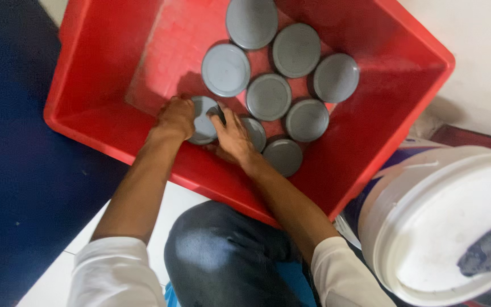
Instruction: The person wipes plastic caps with a cloth, moving them between bins while seated on the floor.
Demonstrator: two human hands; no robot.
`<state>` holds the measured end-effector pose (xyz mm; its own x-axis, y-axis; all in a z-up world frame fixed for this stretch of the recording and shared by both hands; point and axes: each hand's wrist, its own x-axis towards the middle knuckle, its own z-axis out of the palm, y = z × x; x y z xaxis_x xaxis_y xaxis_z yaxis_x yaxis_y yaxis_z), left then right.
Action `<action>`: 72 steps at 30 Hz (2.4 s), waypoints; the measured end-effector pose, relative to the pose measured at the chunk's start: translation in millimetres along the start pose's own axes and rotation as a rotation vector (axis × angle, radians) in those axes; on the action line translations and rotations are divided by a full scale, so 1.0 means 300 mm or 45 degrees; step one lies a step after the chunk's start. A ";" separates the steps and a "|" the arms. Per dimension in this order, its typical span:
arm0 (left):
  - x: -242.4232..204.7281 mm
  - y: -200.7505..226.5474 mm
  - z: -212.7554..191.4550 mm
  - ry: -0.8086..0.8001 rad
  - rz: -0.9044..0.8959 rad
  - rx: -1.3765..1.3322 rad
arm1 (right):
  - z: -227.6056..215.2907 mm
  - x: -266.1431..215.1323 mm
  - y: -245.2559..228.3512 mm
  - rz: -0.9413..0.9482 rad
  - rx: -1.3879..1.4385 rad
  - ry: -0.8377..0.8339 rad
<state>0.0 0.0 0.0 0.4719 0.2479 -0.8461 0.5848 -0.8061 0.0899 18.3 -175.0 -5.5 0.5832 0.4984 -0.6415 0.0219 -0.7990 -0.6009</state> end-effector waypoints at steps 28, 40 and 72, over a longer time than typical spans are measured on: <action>-0.192 0.121 -0.145 0.075 -0.124 0.068 | -0.228 -0.258 -0.008 -0.326 -0.602 0.268; -0.769 0.569 -0.316 0.476 0.494 0.230 | -0.605 -0.533 -0.081 -0.430 -0.107 0.813; -1.401 1.960 0.566 0.262 1.645 0.084 | -1.118 -1.776 1.058 -0.131 0.162 1.756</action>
<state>33.4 -669.4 319.2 0.7594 -0.6465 -0.0732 -0.3930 -0.5455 0.7402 -13.0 -807.0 305.3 0.9070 -0.2386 0.3470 0.0832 -0.7062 -0.7031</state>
